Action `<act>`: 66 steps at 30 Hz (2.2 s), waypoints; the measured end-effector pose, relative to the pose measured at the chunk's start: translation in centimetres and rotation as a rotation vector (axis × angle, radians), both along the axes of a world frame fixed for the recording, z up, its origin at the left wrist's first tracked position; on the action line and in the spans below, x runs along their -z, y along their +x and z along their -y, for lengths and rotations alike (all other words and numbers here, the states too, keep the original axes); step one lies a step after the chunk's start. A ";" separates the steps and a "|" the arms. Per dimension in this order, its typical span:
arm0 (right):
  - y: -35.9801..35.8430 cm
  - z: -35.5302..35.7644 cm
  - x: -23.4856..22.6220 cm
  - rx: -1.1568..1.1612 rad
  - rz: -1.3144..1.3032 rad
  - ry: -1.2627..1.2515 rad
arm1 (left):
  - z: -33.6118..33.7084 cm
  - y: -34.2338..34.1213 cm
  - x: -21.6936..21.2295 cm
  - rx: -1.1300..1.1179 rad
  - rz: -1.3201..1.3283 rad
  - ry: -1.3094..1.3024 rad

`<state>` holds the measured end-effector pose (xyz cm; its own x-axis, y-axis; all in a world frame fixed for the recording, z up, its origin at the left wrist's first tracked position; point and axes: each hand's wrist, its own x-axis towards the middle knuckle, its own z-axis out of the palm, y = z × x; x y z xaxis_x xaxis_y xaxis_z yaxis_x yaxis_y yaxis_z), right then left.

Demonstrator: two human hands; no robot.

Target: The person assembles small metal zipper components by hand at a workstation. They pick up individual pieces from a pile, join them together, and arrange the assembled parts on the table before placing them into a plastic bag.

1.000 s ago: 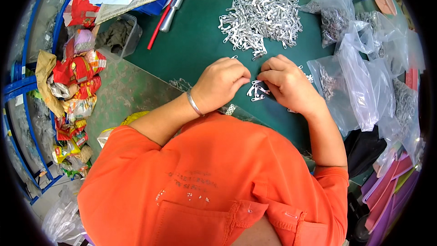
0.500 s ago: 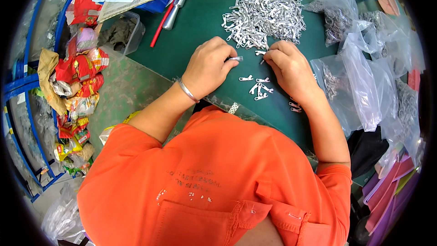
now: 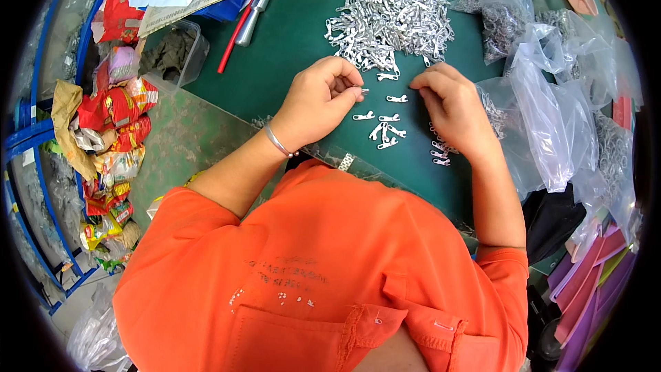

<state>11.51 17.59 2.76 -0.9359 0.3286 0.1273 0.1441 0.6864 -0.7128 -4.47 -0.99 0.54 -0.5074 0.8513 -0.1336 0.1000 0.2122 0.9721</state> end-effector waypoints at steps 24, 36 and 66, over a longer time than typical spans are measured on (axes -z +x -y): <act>-1.7 1.6 1.3 -0.045 -0.117 0.177 | 0.0 1.2 -0.3 0.196 -0.620 0.011; -0.8 0.6 0.9 0.010 -0.073 0.045 | -0.5 -0.1 -0.7 0.055 -0.545 0.093; -2.6 1.8 1.0 0.160 0.121 0.192 | -3.7 -0.5 0.9 0.054 -0.825 0.175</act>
